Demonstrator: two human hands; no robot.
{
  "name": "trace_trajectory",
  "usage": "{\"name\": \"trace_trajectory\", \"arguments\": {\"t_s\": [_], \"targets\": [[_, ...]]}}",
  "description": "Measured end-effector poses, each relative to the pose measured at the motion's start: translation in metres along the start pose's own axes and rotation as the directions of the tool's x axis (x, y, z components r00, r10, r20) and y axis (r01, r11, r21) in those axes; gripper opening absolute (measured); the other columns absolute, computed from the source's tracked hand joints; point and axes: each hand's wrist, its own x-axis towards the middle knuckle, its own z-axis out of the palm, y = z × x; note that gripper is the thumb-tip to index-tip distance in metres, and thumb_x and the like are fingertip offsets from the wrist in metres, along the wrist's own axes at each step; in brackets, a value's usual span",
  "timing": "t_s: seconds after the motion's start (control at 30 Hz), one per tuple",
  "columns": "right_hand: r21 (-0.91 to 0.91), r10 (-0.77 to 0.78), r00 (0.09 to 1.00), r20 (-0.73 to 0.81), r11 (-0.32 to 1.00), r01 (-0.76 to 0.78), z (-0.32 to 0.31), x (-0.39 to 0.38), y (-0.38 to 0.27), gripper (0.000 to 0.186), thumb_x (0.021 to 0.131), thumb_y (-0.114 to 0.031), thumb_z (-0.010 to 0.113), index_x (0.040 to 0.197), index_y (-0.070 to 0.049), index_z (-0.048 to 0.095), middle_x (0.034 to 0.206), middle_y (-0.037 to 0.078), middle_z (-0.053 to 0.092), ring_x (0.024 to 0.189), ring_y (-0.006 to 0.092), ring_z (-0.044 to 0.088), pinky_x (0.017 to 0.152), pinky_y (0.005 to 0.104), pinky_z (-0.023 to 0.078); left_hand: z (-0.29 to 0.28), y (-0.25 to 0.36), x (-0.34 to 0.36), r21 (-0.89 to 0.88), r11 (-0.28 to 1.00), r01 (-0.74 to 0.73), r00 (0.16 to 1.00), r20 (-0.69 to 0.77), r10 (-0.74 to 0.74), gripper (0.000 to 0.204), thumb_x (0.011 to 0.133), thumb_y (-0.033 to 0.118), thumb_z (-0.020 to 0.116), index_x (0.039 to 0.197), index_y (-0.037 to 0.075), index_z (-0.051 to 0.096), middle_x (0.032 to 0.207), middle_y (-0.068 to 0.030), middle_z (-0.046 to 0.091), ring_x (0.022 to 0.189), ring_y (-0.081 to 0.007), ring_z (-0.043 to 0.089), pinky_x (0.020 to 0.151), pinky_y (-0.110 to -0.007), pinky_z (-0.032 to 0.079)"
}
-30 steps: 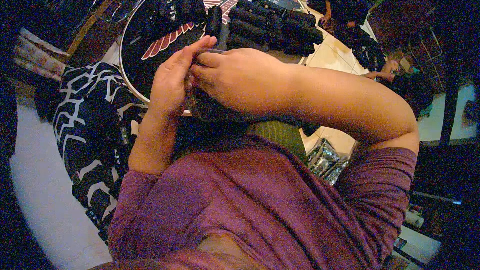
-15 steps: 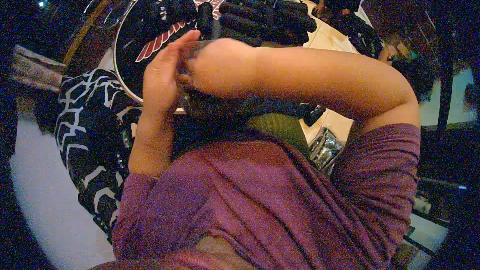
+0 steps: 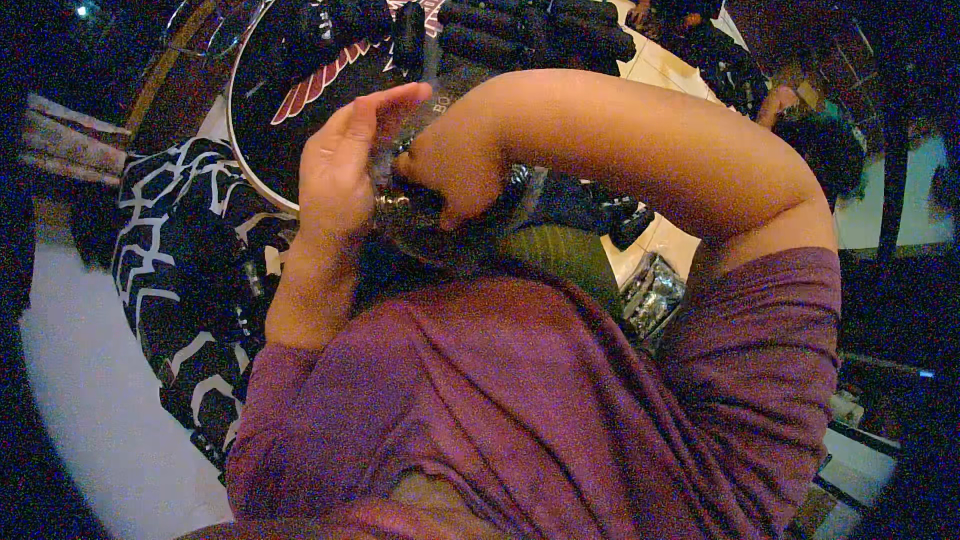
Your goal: The recorder is placing printer toner cartridges into plastic bags and sealing them.
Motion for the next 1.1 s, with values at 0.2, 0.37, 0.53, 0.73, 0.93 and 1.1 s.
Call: {"name": "trace_trajectory", "arguments": {"t_s": [0.2,0.37,0.53,0.73,0.93,1.1], "targets": [[0.017,0.025,0.996,-0.089,1.0,-0.024,0.02,-0.006,0.011,0.077,0.075,-0.028,0.068,0.133,0.004,0.03,0.111,0.028,0.056,0.1,0.0419,0.057,0.087,0.0445,0.046,-0.007,-0.007,0.013,-0.17,0.985,0.022,0.998,-0.048,-0.03,0.037,0.1,0.022,0.038,0.113,-0.008,0.056,0.115,-0.0157,0.06,0.108,-0.0203,0.056,0.097,-0.032,0.041],[-0.07,0.281,0.94,-0.193,0.952,-0.299,0.008,-0.041,-0.007,0.07,0.077,-0.031,0.067,0.133,0.0,0.038,0.115,0.023,0.057,0.096,0.039,0.06,0.082,0.0425,0.049,-0.017,-0.008,0.022,-0.144,0.989,-0.022,0.996,-0.085,0.01,0.039,0.1,0.024,0.038,0.115,-0.008,0.054,0.116,-0.0164,0.059,0.108,-0.0208,0.056,0.098,-0.033,0.04],[0.064,-0.09,0.832,-0.547,0.987,0.149,0.0,-0.086,0.022,0.042,0.077,-0.038,0.065,0.1,-0.002,0.064,0.087,0.019,0.065,0.088,0.0366,0.062,0.08,0.0418,0.048,-0.032,-0.009,0.033,-0.175,0.985,-0.012,0.991,-0.132,-0.011,0.04,0.1,0.024,0.037,0.113,-0.008,0.056,0.114,-0.0176,0.06,0.107,-0.0221,0.057,0.099,-0.033,0.04],[-0.317,-0.104,0.788,-0.607,0.941,-0.121,0.006,-0.082,0.037,0.013,0.072,-0.016,0.064,0.079,-0.005,0.062,0.076,0.011,0.062,0.082,0.0339,0.061,0.076,0.041,0.048,-0.038,0.009,0.042,-0.174,0.985,-0.014,0.98,-0.199,-0.021,0.04,0.1,0.026,0.038,0.111,-0.007,0.057,0.113,-0.0163,0.061,0.107,-0.022,0.058,0.097,-0.034,0.042],[-0.445,-0.355,0.543,-0.761,0.895,-0.04,0.008,-0.067,0.055,0.01,0.067,-0.012,0.068,0.075,-0.011,0.063,0.071,0.004,0.06,0.085,0.0246,0.059,0.097,0.0437,0.043,-0.054,-0.002,0.052,-0.084,0.996,-0.016,0.958,-0.287,-0.009,0.039,0.099,0.028,0.04,0.112,-0.004,0.058,0.112,-0.0144,0.063,0.106,-0.0214,0.059,0.093,-0.032,0.044],[-0.416,-0.387,0.278,-0.879,0.908,-0.051,0.03,-0.041,0.074,0.012,0.065,-0.013,0.072,0.075,-0.013,0.066,0.079,0.001,0.063,0.096,0.0251,0.059,0.098,0.0468,0.041,-0.076,-0.024,0.04,-0.017,0.994,-0.104,0.975,-0.197,0.099,0.061,0.093,0.046,0.041,0.133,0.001,0.04,0.133,-0.0183,0.045,0.124,-0.0291,0.043,0.104,-0.042,0.031]]}}
